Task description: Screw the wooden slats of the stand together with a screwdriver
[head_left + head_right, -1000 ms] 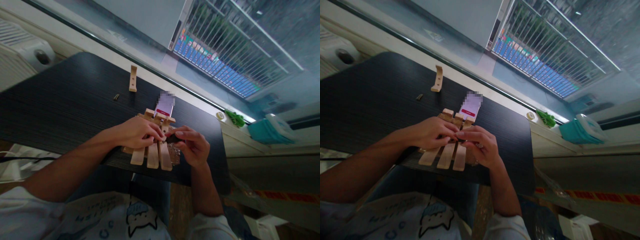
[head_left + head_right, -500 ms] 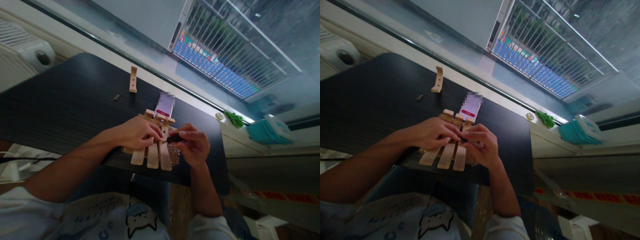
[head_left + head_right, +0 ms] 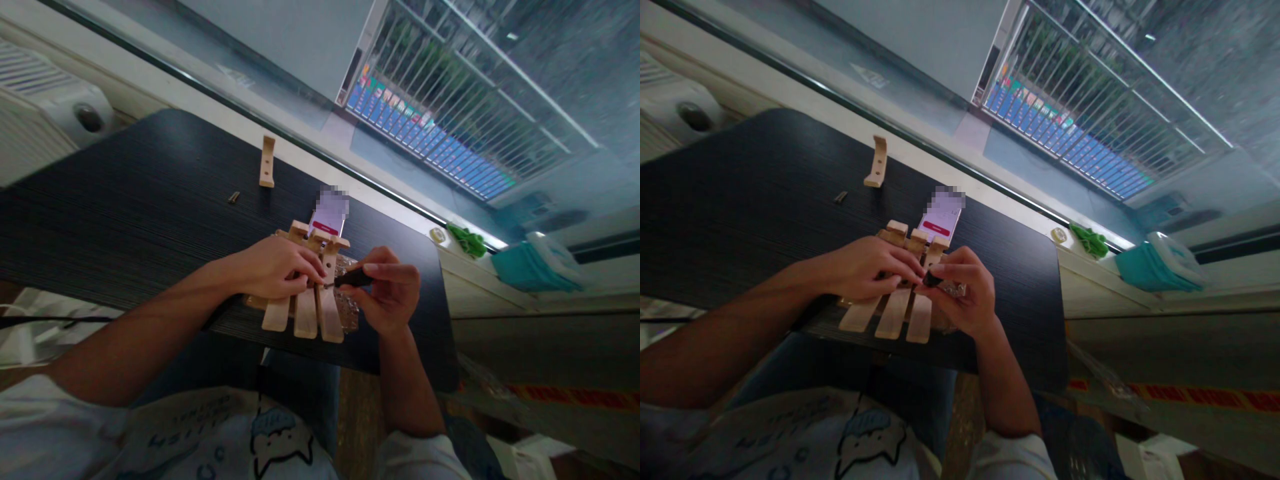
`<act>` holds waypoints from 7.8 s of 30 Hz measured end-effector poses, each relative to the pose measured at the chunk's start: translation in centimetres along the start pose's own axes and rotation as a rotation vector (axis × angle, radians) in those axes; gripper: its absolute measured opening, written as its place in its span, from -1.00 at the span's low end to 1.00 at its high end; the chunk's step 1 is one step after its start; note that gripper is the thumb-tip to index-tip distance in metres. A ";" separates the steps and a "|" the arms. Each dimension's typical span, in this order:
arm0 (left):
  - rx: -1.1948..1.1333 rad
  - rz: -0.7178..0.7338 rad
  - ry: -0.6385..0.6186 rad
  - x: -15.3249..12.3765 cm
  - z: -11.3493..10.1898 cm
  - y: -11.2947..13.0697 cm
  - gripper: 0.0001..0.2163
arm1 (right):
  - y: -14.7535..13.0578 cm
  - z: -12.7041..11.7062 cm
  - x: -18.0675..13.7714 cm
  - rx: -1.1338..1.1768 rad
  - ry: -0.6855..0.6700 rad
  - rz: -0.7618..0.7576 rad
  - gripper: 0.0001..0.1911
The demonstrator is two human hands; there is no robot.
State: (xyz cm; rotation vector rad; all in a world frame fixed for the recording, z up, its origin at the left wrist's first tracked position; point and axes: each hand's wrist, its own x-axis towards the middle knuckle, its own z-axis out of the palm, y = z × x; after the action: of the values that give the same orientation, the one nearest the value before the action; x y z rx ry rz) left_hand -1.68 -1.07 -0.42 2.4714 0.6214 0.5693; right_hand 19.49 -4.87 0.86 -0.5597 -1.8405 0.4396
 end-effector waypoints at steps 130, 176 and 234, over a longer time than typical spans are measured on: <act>-0.016 -0.007 -0.018 0.0 0.0 0.0 -0.70 | 0.1 0.1 -0.2 0.139 -0.076 0.005 -0.54; -0.013 0.012 -0.019 -0.1 0.1 -0.2 -0.68 | -0.4 -0.3 -0.2 0.122 -0.205 0.123 -0.67; -0.005 0.004 -0.025 -0.1 -0.1 -0.1 -0.69 | -0.5 -0.1 -0.2 0.134 -0.206 0.129 -0.68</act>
State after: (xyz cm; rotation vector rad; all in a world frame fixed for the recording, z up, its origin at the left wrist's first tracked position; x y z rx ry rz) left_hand -1.84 -0.99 -0.46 2.4714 0.6047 0.5403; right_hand 19.55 -5.42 0.99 -0.5592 -1.9593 0.7247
